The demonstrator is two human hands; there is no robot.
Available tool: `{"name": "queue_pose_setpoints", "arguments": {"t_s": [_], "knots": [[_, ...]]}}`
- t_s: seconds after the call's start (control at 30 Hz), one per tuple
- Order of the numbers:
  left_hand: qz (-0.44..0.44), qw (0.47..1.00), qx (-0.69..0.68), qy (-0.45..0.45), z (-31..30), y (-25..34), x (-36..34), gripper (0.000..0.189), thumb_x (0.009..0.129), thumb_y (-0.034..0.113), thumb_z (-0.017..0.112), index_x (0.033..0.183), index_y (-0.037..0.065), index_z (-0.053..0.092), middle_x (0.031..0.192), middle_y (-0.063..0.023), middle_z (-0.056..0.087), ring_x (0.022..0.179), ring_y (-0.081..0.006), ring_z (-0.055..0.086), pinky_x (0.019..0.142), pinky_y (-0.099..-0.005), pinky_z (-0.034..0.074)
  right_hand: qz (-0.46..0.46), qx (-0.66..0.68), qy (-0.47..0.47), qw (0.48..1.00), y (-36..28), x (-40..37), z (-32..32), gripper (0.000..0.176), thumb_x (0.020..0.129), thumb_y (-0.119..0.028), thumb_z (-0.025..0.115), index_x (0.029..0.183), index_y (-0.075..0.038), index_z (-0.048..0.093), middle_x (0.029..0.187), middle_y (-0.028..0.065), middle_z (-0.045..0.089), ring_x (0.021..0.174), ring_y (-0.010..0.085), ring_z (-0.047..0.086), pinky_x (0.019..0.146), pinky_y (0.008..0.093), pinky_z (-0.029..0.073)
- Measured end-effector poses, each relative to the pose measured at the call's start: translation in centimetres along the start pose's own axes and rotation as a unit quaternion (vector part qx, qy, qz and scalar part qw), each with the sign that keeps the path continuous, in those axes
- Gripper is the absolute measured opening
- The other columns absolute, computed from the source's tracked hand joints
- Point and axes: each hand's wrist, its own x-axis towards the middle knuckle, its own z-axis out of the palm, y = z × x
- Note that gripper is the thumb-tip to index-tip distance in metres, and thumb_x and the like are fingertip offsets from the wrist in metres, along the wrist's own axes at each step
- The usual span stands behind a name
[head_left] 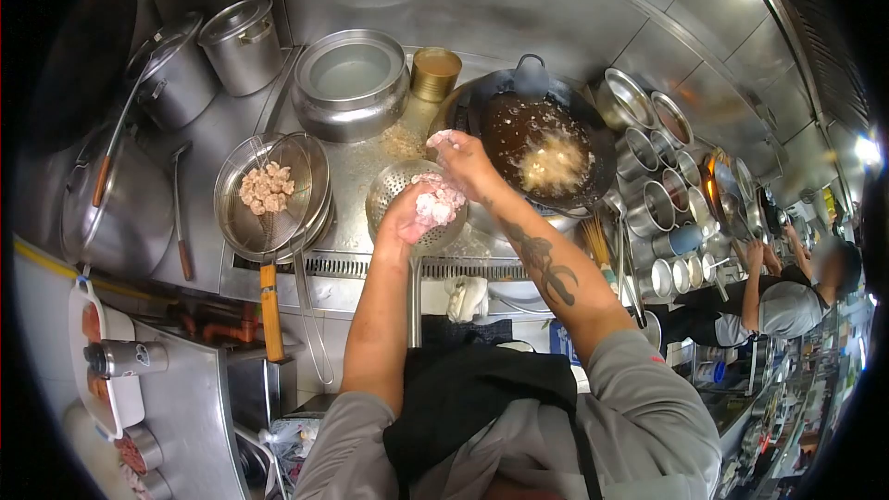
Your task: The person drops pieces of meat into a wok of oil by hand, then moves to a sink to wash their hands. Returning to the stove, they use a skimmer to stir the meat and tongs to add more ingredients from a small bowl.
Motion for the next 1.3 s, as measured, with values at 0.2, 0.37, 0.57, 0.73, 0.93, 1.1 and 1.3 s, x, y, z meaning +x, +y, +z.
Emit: {"name": "queue_pose_setpoints", "arguments": {"t_s": [0.2,0.37,0.57,0.73,0.93,1.1,1.3], "knots": [[0.054,0.991,-0.118,-0.004,-0.4,0.9,-1.6,0.035,0.08,0.022,0.053,0.107,0.001,0.056,0.106,-0.0191,0.063,0.092,-0.0323,0.063,0.072,-0.0424,0.055,-0.141,-0.241,0.064,0.958,-0.8,0.4,-7.1,0.03,0.088,-0.03,0.06,0.093,0.0,0.061,0.064,0.0043,0.055,0.06,0.0145,0.052,0.053,0.027,0.04],[0.057,0.989,-0.131,-0.025,-1.4,0.7,-2.3,0.036,0.08,0.02,0.054,0.112,0.002,0.054,0.112,-0.0197,0.06,0.097,-0.0329,0.061,0.076,-0.0432,0.054,-0.026,-0.425,0.096,0.9,4.8,3.4,-13.4,0.042,0.084,-0.028,0.059,0.112,0.003,0.054,0.077,0.0175,0.063,0.074,0.0338,0.06,0.073,0.0373,0.048],[0.067,0.992,-0.103,0.0,-0.9,0.6,-2.4,0.033,0.082,0.018,0.053,0.112,0.003,0.056,0.108,-0.0163,0.062,0.094,-0.0307,0.062,0.075,-0.0435,0.054,-0.194,-0.35,-0.032,0.916,-2.9,-2.2,-7.3,0.041,0.082,-0.019,0.064,0.114,0.003,0.054,0.085,0.0185,0.065,0.081,0.0217,0.063,0.071,0.0326,0.05],[0.085,0.994,-0.058,-0.026,0.1,0.8,-2.3,0.03,0.082,0.013,0.051,0.11,0.002,0.056,0.102,-0.0143,0.064,0.088,-0.029,0.064,0.072,-0.0421,0.055,-0.212,-0.362,-0.147,0.896,-1.5,-4.9,-1.9,0.03,0.083,-0.013,0.061,0.11,0.001,0.059,0.077,0.0096,0.065,0.064,0.016,0.06,0.061,0.0299,0.049],[0.118,0.993,0.014,-0.015,0.0,0.9,-2.9,0.038,0.081,0.014,0.055,0.116,0.0,0.054,0.101,-0.0139,0.064,0.086,-0.0264,0.065,0.069,-0.0406,0.056,-0.053,-0.238,-0.11,0.963,-0.7,-3.6,-2.8,0.016,0.086,-0.009,0.057,0.093,0.003,0.065,0.065,0.007,0.061,0.056,0.0095,0.056,0.05,0.0246,0.046],[0.108,0.994,0.016,0.014,-0.2,0.6,-2.8,0.033,0.082,0.014,0.053,0.112,-0.002,0.057,0.097,-0.0134,0.065,0.083,-0.0248,0.066,0.066,-0.039,0.057,-0.134,-0.292,-0.129,0.938,0.8,-3.5,-1.5,0.02,0.086,-0.014,0.058,0.094,0.004,0.063,0.069,0.0056,0.061,0.059,0.0103,0.056,0.055,0.0274,0.046],[0.057,0.994,0.075,0.053,0.0,1.4,-2.5,0.029,0.085,0.014,0.052,0.109,-0.001,0.058,0.093,-0.011,0.066,0.076,-0.0224,0.066,0.064,-0.0345,0.057,-0.027,-0.198,-0.099,0.975,1.8,-2.7,-1.4,0.026,0.087,-0.024,0.06,0.088,0.003,0.062,0.068,0.004,0.061,0.058,0.0105,0.054,0.052,0.0275,0.043]]}}
